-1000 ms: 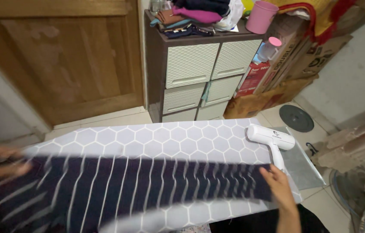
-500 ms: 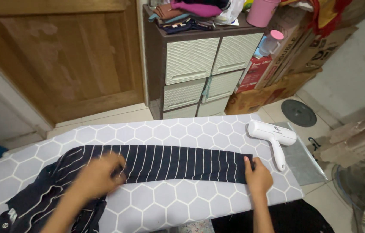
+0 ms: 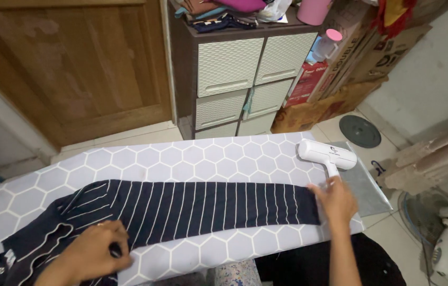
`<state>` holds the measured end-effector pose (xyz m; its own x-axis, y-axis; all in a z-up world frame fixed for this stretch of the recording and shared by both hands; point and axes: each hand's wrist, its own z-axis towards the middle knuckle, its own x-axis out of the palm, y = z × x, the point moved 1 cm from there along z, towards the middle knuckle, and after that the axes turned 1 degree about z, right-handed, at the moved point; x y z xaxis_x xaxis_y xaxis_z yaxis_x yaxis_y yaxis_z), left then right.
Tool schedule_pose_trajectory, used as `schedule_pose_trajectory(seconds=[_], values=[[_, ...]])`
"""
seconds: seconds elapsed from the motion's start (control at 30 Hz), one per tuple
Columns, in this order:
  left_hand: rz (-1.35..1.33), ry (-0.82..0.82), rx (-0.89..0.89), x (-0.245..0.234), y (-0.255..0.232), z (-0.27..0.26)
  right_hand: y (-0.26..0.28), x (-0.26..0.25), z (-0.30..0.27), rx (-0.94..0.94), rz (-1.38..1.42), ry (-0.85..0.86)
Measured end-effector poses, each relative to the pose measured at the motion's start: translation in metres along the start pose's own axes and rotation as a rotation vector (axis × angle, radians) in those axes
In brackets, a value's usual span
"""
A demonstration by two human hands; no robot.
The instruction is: The person steams a black polo shirt and a striped polo shirt on an ironing board using a handheld garment steamer. They smooth the fabric with one hand while moving the steamer over the sleeves and body of each shirt.
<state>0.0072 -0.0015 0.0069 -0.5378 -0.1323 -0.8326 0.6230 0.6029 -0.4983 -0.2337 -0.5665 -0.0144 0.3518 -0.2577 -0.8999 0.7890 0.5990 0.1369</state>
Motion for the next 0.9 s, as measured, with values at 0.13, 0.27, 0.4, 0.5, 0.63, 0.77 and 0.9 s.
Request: schedule_pose_trajectory(seconds=[0.13, 0.27, 0.4, 0.5, 0.63, 0.77, 0.9], values=[[-0.232, -0.217, -0.15, -0.024, 0.008, 0.005, -0.02, 0.023, 0.051, -0.104, -0.051, -0.371], [-0.177, -0.506, -0.063, -0.026, 0.024, 0.02, -0.032, 0.061, 0.08, 0.136, 0.08, 0.06], [0.007, -0.472, -0.035, -0.013, 0.038, 0.028, -0.005, 0.057, 0.079, -0.133, 0.338, 0.008], [0.213, -0.32, -0.122, -0.005, 0.045, 0.027, 0.06, 0.036, 0.051, -0.551, 0.538, 0.016], [0.306, -0.059, -0.34, -0.011, 0.052, 0.03, 0.214, 0.01, -0.016, -0.965, 0.655, 0.143], [0.263, 0.053, -0.404, -0.011, 0.056, 0.034, 0.351, -0.02, -0.105, -1.237, 0.61, -0.004], [0.22, 0.051, -0.432, -0.009, 0.059, 0.034, 0.399, -0.03, -0.15, -1.343, 0.49, -0.02]])
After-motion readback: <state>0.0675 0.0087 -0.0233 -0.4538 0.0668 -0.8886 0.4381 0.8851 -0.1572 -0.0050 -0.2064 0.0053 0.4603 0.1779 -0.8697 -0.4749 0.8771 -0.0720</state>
